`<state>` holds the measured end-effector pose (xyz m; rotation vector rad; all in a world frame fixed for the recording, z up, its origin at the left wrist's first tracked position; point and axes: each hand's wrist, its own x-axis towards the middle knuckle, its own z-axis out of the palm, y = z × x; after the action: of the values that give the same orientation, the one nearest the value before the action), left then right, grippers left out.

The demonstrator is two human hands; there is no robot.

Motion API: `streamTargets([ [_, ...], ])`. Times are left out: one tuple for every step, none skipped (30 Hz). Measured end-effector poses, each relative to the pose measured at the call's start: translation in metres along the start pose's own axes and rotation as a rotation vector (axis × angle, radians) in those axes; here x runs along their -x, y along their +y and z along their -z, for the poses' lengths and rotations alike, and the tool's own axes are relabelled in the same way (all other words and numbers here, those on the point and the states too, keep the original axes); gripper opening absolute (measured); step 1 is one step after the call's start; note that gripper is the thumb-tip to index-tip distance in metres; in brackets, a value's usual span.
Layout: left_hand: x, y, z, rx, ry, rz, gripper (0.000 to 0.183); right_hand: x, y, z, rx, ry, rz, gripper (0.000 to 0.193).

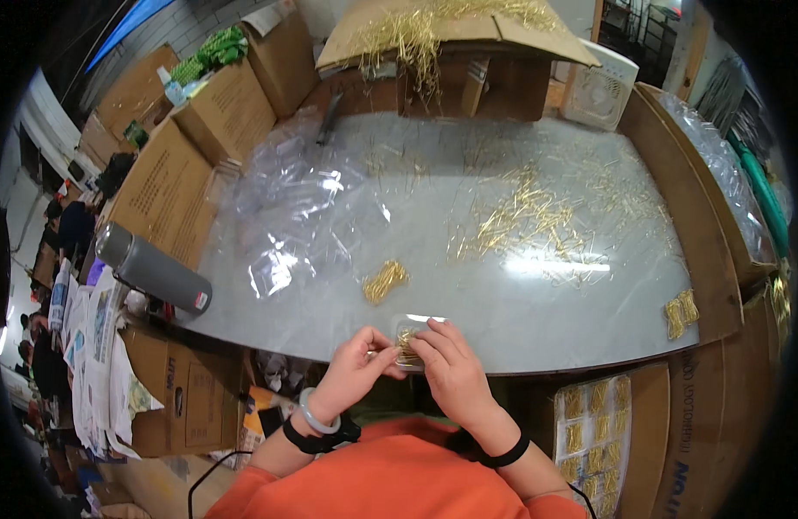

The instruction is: The recorder is counting and packing small gold-colored wire connectors into small plastic bags.

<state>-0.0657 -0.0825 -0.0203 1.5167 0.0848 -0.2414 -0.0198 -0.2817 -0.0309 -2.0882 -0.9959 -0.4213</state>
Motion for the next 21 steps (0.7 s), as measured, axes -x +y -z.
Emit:
streamTargets([
  [-0.003, 0.009, -0.001, -0.277, 0.055, 0.021, 0.022, -0.002, 0.002, 0.001, 0.035, 0.006, -0.008, 0.036],
  [-0.006, 0.018, -0.004, -0.553, 0.116, 0.039, 0.023, -0.005, 0.005, 0.002, 0.058, -0.001, -0.005, 0.036],
  [-0.004, 0.025, -0.01, -0.724, 0.162, 0.079, 0.037, -0.002, 0.007, 0.003, 0.074, -0.021, -0.013, 0.036],
  [-0.005, 0.019, -0.012, -0.813, 0.217, -0.147, 0.042, -0.001, 0.008, 0.003, 0.089, -0.041, -0.02, 0.036],
  [-0.005, 0.008, -0.013, -0.894, 0.271, -0.376, 0.047, -0.001, 0.009, 0.003, 0.039, -0.027, -0.03, 0.037],
  [-0.005, -0.001, -0.015, -0.965, 0.327, -0.602, 0.052, -0.002, 0.009, 0.003, -0.014, -0.02, -0.04, 0.037],
  [-0.007, -0.007, -0.015, -1.003, 0.287, -0.616, 0.055, -0.002, 0.009, 0.004, -0.066, -0.013, -0.051, 0.038],
  [-0.008, -0.011, -0.016, -1.041, 0.247, -0.63, 0.059, -0.001, 0.008, 0.008, -0.079, 0.057, -0.101, 0.039],
  [-0.01, -0.014, -0.018, -1.074, 0.204, -0.647, 0.062, 0.0, 0.006, 0.015, -0.086, 0.127, -0.152, 0.04],
  [-0.01, -0.016, -0.019, -1.101, 0.185, -0.632, 0.062, 0.002, 0.007, 0.021, -0.092, 0.198, -0.203, 0.041],
  [-0.009, -0.017, -0.02, -1.128, 0.165, -0.618, 0.062, 0.01, 0.009, 0.022, -0.1, 0.239, -0.254, 0.044],
  [-0.01, -0.017, -0.021, -1.158, 0.144, -0.608, 0.062, 0.016, 0.011, 0.023, -0.047, 0.195, -0.24, 0.044],
  [-0.011, -0.016, -0.022, -1.162, 0.14, -0.606, 0.062, 0.023, 0.012, 0.023, 0.005, 0.151, -0.225, 0.045],
  [-0.012, -0.015, -0.023, -1.166, 0.136, -0.604, 0.061, 0.028, 0.012, 0.024, 0.058, 0.107, -0.211, 0.045],
  [-0.011, -0.015, -0.024, -1.175, 0.13, -0.598, 0.061, 0.03, 0.007, 0.02, 0.103, 0.058, -0.201, 0.047],
  [-0.012, -0.016, -0.024, -1.171, 0.133, -0.596, 0.06, 0.028, 0.002, 0.017, 0.123, 0.038, -0.187, 0.048],
  [-0.013, -0.016, -0.024, -1.167, 0.135, -0.593, 0.059, 0.027, -0.003, 0.016, 0.142, 0.018, -0.173, 0.049],
  [-0.013, -0.017, -0.025, -1.162, 0.138, -0.591, 0.058, 0.026, -0.006, 0.015, 0.162, -0.002, -0.159, 0.049],
  [-0.013, -0.016, -0.024, -1.167, 0.14, -0.596, 0.058, 0.024, -0.005, 0.013, 0.182, 0.026, -0.165, 0.045],
  [-0.012, -0.014, -0.024, -1.171, 0.143, -0.601, 0.057, 0.02, -0.004, 0.013, 0.155, 0.034, -0.188, 0.043],
  [-0.013, -0.013, -0.024, -1.174, 0.144, -0.612, 0.056, 0.016, -0.001, 0.015, 0.133, 0.046, -0.212, 0.041],
])
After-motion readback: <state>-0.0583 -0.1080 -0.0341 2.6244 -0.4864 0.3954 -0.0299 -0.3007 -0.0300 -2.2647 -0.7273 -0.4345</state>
